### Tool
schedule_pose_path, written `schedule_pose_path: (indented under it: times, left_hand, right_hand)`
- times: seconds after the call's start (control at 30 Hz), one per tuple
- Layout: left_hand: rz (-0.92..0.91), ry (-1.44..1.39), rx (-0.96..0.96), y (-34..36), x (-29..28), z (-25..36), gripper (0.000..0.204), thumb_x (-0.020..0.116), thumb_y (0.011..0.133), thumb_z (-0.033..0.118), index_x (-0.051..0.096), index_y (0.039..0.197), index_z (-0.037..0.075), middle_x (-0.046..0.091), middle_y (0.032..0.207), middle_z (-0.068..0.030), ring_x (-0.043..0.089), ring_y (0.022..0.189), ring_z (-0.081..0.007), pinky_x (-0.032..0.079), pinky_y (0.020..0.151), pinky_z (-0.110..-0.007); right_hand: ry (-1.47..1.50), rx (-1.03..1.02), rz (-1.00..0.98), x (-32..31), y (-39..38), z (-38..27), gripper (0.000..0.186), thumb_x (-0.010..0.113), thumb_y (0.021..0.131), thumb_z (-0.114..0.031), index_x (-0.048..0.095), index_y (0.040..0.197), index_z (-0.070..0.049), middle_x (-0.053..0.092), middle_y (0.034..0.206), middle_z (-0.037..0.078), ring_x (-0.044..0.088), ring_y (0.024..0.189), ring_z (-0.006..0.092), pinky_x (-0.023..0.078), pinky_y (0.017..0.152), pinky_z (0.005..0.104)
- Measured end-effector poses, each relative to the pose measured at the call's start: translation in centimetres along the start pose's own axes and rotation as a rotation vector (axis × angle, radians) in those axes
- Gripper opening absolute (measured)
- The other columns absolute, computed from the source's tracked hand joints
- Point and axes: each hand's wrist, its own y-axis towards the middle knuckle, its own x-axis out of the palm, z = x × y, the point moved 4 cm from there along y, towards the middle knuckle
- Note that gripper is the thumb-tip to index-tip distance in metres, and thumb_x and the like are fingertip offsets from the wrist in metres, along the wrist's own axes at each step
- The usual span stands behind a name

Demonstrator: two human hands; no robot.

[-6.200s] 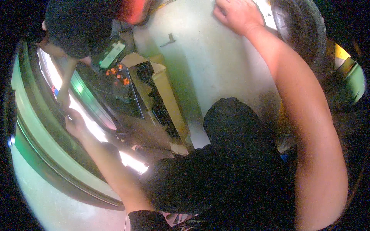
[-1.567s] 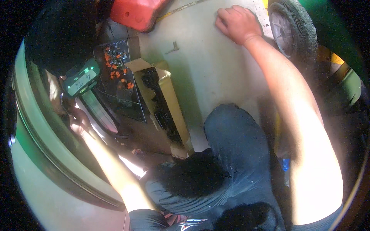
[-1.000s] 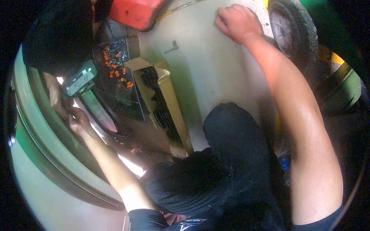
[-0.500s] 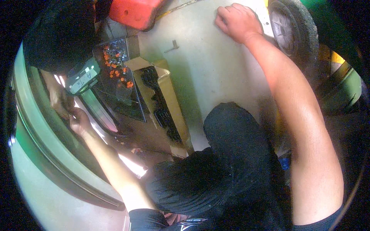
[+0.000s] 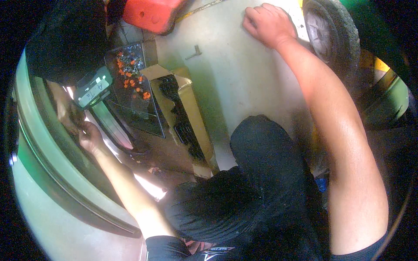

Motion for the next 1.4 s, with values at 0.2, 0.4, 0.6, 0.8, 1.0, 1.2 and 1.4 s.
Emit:
schedule_pose_path:
  times: [0.2, 0.4, 0.6, 0.8, 1.0, 1.2, 1.4]
  left_hand:
    - [0.0, 0.063, 0.008, 0.2, -0.4, 0.0, 0.027, 0.053, 0.084, -0.006, 0.054, 0.112, -0.005, 0.059, 0.104, -0.0151, 0.058, 0.094, -0.0255, 0.051, 0.083, -0.037]
    - [-0.021, 0.108, 0.013, 0.0, -0.7, 0.1, 0.03, 0.052, 0.086, -0.005, 0.051, 0.116, -0.004, 0.058, 0.108, -0.0169, 0.057, 0.096, -0.0266, 0.05, 0.084, -0.038]
    - [0.002, 0.093, 0.012, -1.4, -0.7, -3.5, 0.028, 0.049, 0.089, 0.001, 0.05, 0.117, -0.005, 0.057, 0.113, -0.0196, 0.057, 0.098, -0.0273, 0.049, 0.083, -0.037]
    - [-0.132, 0.082, -0.02, -1.3, -0.9, -3.3, 0.025, 0.045, 0.093, 0.007, 0.053, 0.114, -0.004, 0.059, 0.112, -0.0171, 0.057, 0.097, -0.0259, 0.046, 0.082, -0.037]
    - [-0.259, 0.092, -0.194, -4.0, -0.4, -6.8, 0.023, 0.051, 0.089, 0.0, 0.052, 0.111, -0.005, 0.06, 0.101, -0.0166, 0.058, 0.096, -0.0266, 0.05, 0.084, -0.037]
    - [0.061, 0.06, -0.094, -3.9, -3.0, -9.5, 0.016, 0.051, 0.092, 0.002, 0.055, 0.107, -0.004, 0.061, 0.103, -0.0168, 0.061, 0.094, -0.0245, 0.055, 0.087, -0.034]
    - [0.038, 0.084, -0.389, -6.9, -4.3, -11.1, 0.019, 0.049, 0.097, 0.015, 0.055, 0.107, 0.0, 0.062, 0.108, -0.0155, 0.058, 0.105, -0.0262, 0.048, 0.097, -0.041]
  right_hand:
    - [-0.021, -0.007, 0.029, -1.2, 0.3, -0.9, 0.014, 0.058, 0.083, -0.024, 0.053, 0.077, -0.012, 0.058, 0.074, 0.003, 0.058, 0.079, 0.0234, 0.048, 0.073, 0.0387]
    - [-0.01, 0.001, 0.005, -1.3, 0.5, -1.2, 0.014, 0.058, 0.083, -0.024, 0.053, 0.077, -0.013, 0.058, 0.074, 0.003, 0.057, 0.079, 0.0236, 0.048, 0.073, 0.0392]
    - [0.033, -0.013, 0.044, -0.3, -0.3, 0.1, 0.013, 0.059, 0.082, -0.023, 0.053, 0.077, -0.013, 0.058, 0.073, 0.003, 0.057, 0.078, 0.0235, 0.048, 0.072, 0.0392]
    - [0.013, 0.015, -0.005, 0.0, 0.2, -0.5, 0.015, 0.056, 0.084, -0.028, 0.056, 0.081, -0.014, 0.062, 0.077, 0.003, 0.058, 0.084, 0.0232, 0.048, 0.077, 0.0394]
    - [-0.005, 0.016, -0.01, -0.9, 0.0, -0.3, 0.014, 0.058, 0.082, -0.027, 0.055, 0.079, -0.014, 0.06, 0.074, 0.003, 0.058, 0.081, 0.0238, 0.047, 0.074, 0.0401]
    - [0.017, -0.018, 0.026, -1.7, 0.0, -0.6, 0.01, 0.061, 0.08, -0.022, 0.055, 0.078, -0.014, 0.059, 0.074, 0.004, 0.057, 0.079, 0.0259, 0.047, 0.072, 0.0399]
    - [0.033, 0.006, -0.008, -1.3, 0.3, -1.4, 0.011, 0.06, 0.08, -0.022, 0.055, 0.077, -0.012, 0.058, 0.074, 0.005, 0.057, 0.08, 0.0261, 0.046, 0.072, 0.0405]
